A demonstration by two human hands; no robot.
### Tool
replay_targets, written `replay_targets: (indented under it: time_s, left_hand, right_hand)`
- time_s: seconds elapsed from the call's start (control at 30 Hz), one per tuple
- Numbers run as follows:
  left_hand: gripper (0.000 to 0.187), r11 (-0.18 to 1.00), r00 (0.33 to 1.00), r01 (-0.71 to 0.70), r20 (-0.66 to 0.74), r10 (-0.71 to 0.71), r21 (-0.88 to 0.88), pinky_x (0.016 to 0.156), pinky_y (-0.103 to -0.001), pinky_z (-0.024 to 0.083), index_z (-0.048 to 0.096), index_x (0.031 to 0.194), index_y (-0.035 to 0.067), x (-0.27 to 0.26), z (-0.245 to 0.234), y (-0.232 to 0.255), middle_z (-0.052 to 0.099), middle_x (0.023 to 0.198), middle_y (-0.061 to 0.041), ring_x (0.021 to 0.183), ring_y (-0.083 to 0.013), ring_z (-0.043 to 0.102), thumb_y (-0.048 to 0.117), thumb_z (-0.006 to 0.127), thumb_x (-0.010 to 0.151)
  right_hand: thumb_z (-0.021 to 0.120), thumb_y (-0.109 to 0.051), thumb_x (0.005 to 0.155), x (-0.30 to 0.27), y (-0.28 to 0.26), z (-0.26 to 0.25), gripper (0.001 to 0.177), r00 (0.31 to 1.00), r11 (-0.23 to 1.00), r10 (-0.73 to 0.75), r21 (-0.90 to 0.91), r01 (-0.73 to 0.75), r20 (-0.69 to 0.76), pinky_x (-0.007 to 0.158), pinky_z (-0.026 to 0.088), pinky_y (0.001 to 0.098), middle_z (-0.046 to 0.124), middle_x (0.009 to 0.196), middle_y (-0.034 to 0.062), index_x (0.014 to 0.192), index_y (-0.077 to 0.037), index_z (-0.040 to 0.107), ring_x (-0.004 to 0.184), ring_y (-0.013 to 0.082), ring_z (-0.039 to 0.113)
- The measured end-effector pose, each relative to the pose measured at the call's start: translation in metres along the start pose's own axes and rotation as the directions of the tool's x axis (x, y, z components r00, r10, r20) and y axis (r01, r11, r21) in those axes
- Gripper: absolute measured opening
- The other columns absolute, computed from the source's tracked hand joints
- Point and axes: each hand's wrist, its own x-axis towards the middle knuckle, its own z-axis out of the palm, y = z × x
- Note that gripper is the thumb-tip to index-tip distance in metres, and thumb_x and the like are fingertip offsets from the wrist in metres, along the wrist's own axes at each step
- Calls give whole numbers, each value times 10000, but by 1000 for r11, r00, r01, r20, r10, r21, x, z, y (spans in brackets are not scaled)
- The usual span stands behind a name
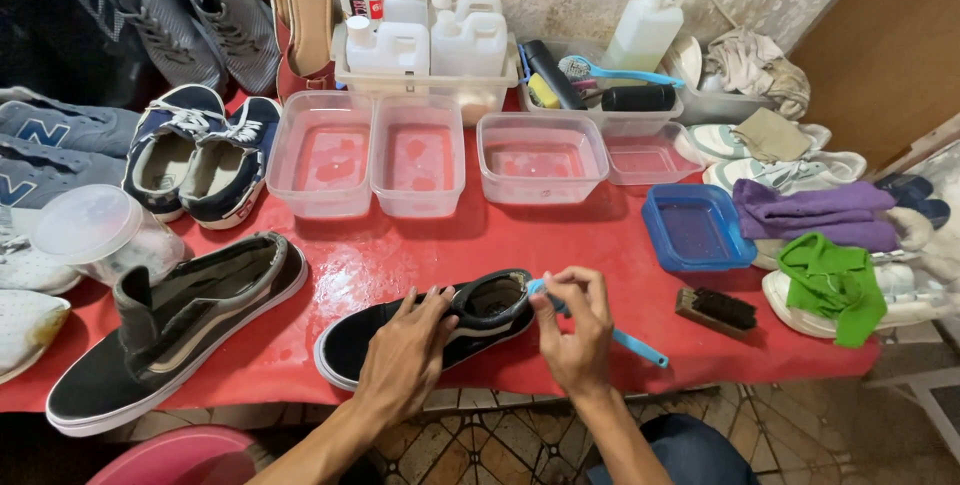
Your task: The person scrubs a black slip-on shoe with a blue brush, repeatedly dipping the brush into a container of pink liquid. The person scrubs the shoe's upper, sides, and interior, then briefly scrubs the sole before returning to the upper.
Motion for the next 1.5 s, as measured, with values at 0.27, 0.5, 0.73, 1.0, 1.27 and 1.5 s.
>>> replay_targets:
  time_s: [0.27, 0.5, 0.73, 1.0, 1.27, 1.5]
  left_hand:
    - [334, 992, 994, 107, 9, -107, -72, 753, -715, 550, 497, 1328, 166, 1, -7, 16, 717, 1108, -169, 1291, -517, 537, 317, 375, 1056]
    - [206, 952, 974, 227, 61, -219, -207, 835, -628, 624, 511, 1218, 173, 6, -9, 23, 698, 619, -172, 952, -460, 751, 265, 395, 1074]
    - [181, 936, 955, 296, 64, -289, -192, 666, -508, 551, 491, 1045, 143, 11, -8, 29, 621, 646, -109, 523, -285, 555, 252, 358, 1100]
    - [204, 934, 945, 326, 77, -318, -144, 612, -469, 405, 526, 1006, 154, 14, -9, 27, 643, 702, -93, 593, -312, 537, 310, 417, 1079]
    - [223, 925, 933, 346, 165, -321, -157, 597, -405, 421, 571, 1025, 152, 16, -24, 32, 566, 617, -54, 560, -199, 472, 307, 425, 1090]
    - [228, 926, 933, 339, 187, -307, -169, 581, -379, 408, 585, 1039, 154, 16, -25, 30, 572, 613, -36, 544, -183, 459, 296, 416, 1094]
  right_hand:
    - [675, -226, 972, -15, -4, 1, 239, 995, 997, -82, -13, 82, 57, 748, 596, 315, 561, 1042, 127, 1099, -25, 701, 874, 230, 636]
    - [706, -212, 956, -22, -20, 22, 247, 988, 991, -133, 1, 134, 81, 695, 612, 339, 582, 1069, 156, 1129, -36, 700, 841, 254, 648]
    - [738, -155, 935, -16, -31, 27, 219, 995, 995, -98, -22, 99, 30, 744, 588, 363, 580, 1052, 142, 1118, -39, 706, 860, 269, 633]
    - [749, -155, 928, -9, -38, 26, 218, 995, 996, -89, 4, 89, 40, 719, 583, 341, 578, 1034, 144, 1095, -19, 711, 844, 255, 616]
    - [734, -211, 939, -9, -33, 30, 227, 989, 991, -133, -26, 135, 60, 793, 565, 400, 606, 1047, 148, 1081, -34, 721, 929, 291, 635]
    - [764, -240, 901, -15, -28, 34, 255, 986, 988, -147, -35, 150, 84, 727, 563, 394, 648, 1000, 127, 1049, -40, 710, 875, 280, 617]
